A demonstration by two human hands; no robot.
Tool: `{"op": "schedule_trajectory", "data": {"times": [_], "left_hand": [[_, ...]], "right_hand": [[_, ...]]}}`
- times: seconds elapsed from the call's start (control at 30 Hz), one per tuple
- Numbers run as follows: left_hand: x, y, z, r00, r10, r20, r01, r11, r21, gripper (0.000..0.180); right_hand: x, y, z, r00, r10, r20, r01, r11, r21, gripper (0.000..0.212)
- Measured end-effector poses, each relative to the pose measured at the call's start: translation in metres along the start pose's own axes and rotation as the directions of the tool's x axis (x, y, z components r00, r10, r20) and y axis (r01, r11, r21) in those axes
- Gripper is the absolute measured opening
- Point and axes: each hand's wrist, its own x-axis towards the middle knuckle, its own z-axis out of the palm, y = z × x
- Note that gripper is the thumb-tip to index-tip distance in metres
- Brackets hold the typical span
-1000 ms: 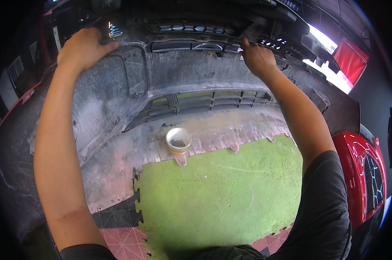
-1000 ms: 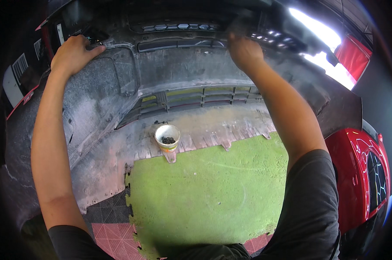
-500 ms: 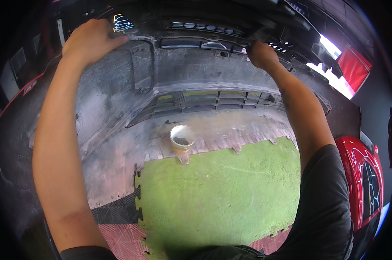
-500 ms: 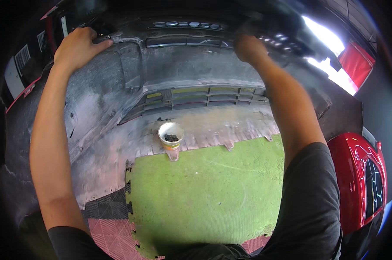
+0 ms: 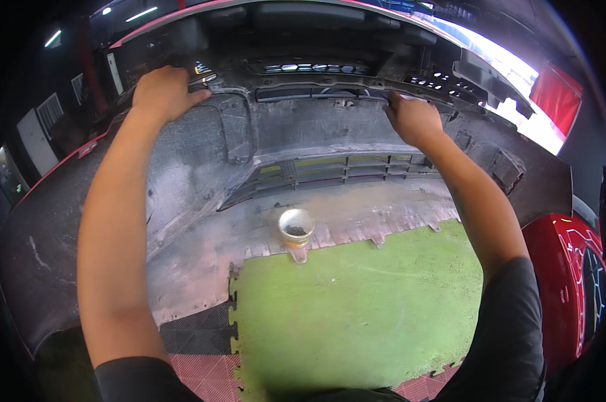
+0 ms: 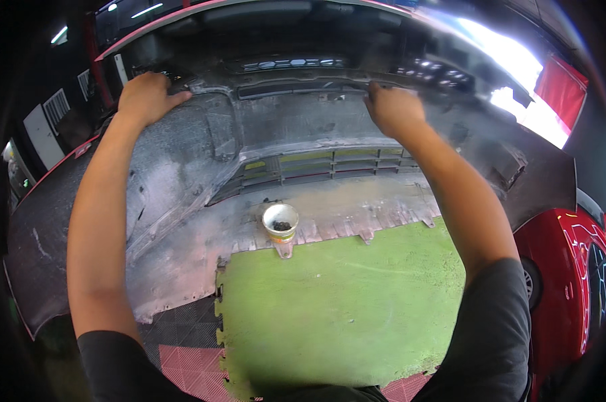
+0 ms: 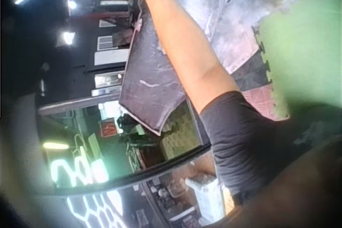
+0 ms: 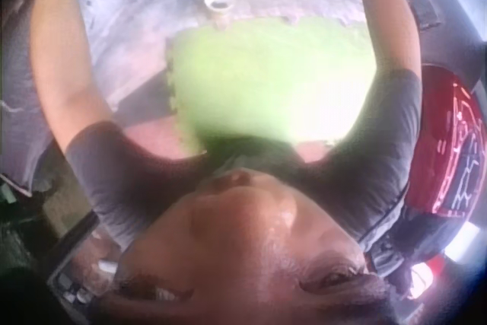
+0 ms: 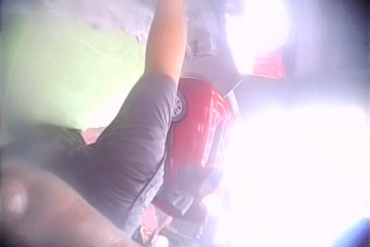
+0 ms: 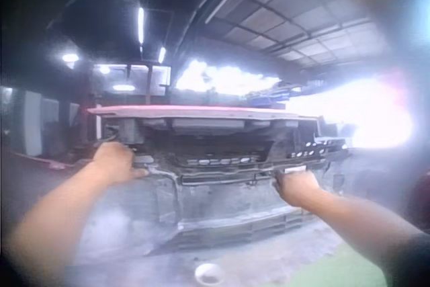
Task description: The person uses a screwdriver to remove fasteners from the underside of a detached red car bumper, then places the fasteners into a small cup. The person moves to the car interior, places the cup on the floor, and handles a small plastic bag containing additional fasteners.
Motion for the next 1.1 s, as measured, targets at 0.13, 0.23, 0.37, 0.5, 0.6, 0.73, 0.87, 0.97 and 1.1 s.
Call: {"op": "schedule_trajectory", "data": {"times": [0.13, 0.23, 0.37, 0.5, 0.6, 0.73, 0.87, 0.97, 1.1], "left_hand": [[-0.008, -0.001, -0.017, 0.991, -0.061, 0.117, 0.063, 0.998, -0.016, 0.067], [-0.014, -0.006, -0.027, 0.979, -0.114, 0.167, 0.119, 0.993, -0.018, 0.069], [-0.023, -0.019, -0.041, 0.96, -0.191, 0.203, 0.199, 0.98, -0.022, 0.073], [-0.032, -0.04, -0.046, 0.95, -0.238, 0.203, 0.255, 0.965, -0.057, 0.074], [-0.047, -0.051, -0.049, 0.947, -0.261, 0.186, 0.272, 0.962, -0.037, 0.073], [-0.066, -0.045, -0.062, 0.968, -0.24, -0.074, 0.222, 0.957, -0.188, 0.059], [-0.141, 0.014, -0.016, 0.882, -0.44, -0.17, 0.06, 0.461, -0.885, 0.04], [-0.274, 0.135, 0.015, 0.661, -0.067, 0.748, 0.513, -0.687, -0.515, 0.026], [-0.412, 0.248, 0.042, 0.407, 0.485, 0.774, 0.492, -0.83, 0.262, 0.051]], "right_hand": [[-0.105, -0.018, 0.038, 0.995, 0.091, 0.051, -0.104, 0.83, 0.548, 0.043], [-0.208, -0.047, 0.066, 0.961, 0.134, 0.241, -0.273, 0.592, 0.758, 0.041], [-0.318, -0.068, 0.097, 0.899, 0.104, 0.425, -0.434, 0.338, 0.835, 0.032], [-0.384, -0.08, 0.112, 0.837, 0.106, 0.537, -0.548, 0.155, 0.822, 0.03], [-0.395, -0.087, 0.112, 0.811, 0.09, 0.578, -0.584, 0.187, 0.79, 0.025], [-0.393, -0.1, 0.102, 0.81, 0.113, 0.576, -0.586, 0.095, 0.805, 0.016], [-0.395, -0.115, 0.107, 0.846, 0.071, 0.528, -0.526, -0.047, 0.849, 0.013], [-0.384, -0.151, 0.078, 0.95, 0.048, 0.31, -0.313, 0.136, 0.94, 0.016], [-0.372, -0.2, 0.012, 0.991, -0.078, 0.107, -0.065, 0.418, 0.906, 0.021]]}}
